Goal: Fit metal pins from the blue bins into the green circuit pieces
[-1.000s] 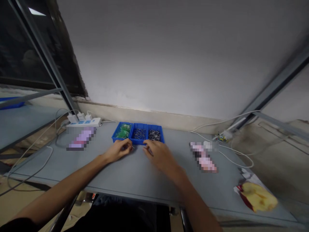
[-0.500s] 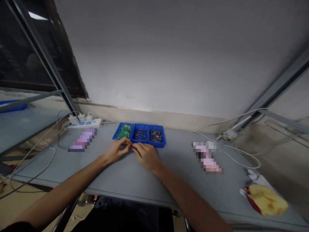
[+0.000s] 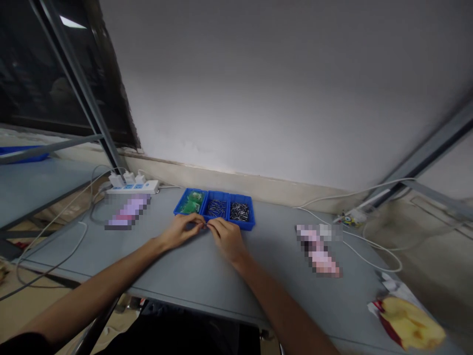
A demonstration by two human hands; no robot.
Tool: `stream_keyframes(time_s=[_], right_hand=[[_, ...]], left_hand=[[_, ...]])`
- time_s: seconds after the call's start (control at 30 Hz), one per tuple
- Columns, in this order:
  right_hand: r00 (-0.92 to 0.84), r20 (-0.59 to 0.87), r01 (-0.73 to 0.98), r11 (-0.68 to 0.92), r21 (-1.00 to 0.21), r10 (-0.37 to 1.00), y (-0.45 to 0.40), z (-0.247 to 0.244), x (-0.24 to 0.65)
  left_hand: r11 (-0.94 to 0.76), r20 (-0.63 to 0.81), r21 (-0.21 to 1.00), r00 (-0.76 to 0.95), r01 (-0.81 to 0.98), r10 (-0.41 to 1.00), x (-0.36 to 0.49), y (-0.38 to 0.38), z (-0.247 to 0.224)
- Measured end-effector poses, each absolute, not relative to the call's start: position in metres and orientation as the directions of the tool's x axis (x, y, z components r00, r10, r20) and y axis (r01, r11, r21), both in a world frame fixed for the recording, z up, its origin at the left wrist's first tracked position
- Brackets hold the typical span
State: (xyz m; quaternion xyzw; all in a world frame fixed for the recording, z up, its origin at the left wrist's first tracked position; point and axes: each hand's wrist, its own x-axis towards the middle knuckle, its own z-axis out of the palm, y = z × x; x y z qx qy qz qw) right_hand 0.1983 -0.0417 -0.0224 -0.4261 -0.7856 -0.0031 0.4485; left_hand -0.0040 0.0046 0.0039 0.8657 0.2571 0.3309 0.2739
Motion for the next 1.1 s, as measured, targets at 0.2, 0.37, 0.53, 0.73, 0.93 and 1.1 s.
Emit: stream_keyframes(time_s=[0.2, 0.37, 0.53, 0.73, 0.93, 1.1], right_hand=[[-0.289, 0.709, 0.629, 0.686, -0.366, 0.644, -0.0412, -0.0227, 0.1983], [-0.300, 0.653, 0.719, 0.615, -0.324, 0.695, -0.0406, -0.0228, 0.2023], [-0.311, 0.603, 0.794, 0.550, -0.260, 0.734, -0.0428, -0.0194, 0.2024], [-0.343, 0.585, 0.774, 0.574, -0.268, 0.735, -0.0463, -0.0154, 0.1995], [-0.340, 0.582, 0.782, 0.566, -0.262, 0.739, -0.0441, -0.0200, 0.1990], [-0.341, 0.544, 0.792, 0.546, -0.273, 0.767, -0.0456, -0.0190, 0.1991]], left_hand=[[-0.738, 0.366, 0.580, 0.700, 0.344, 0.613, -0.0048, 0.0062, 0.0017], [-0.746, 0.384, 0.565, 0.687, 0.353, 0.617, -0.0045, 0.0079, -0.0039], [-0.766, 0.384, 0.547, 0.712, 0.338, 0.588, -0.0046, 0.0071, -0.0031], [-0.769, 0.368, 0.533, 0.722, 0.353, 0.586, -0.0052, 0.0049, 0.0009], [-0.789, 0.357, 0.498, 0.744, 0.360, 0.565, -0.0056, 0.0026, 0.0013], [-0.778, 0.351, 0.497, 0.732, 0.383, 0.584, -0.0052, 0.0039, -0.0006]])
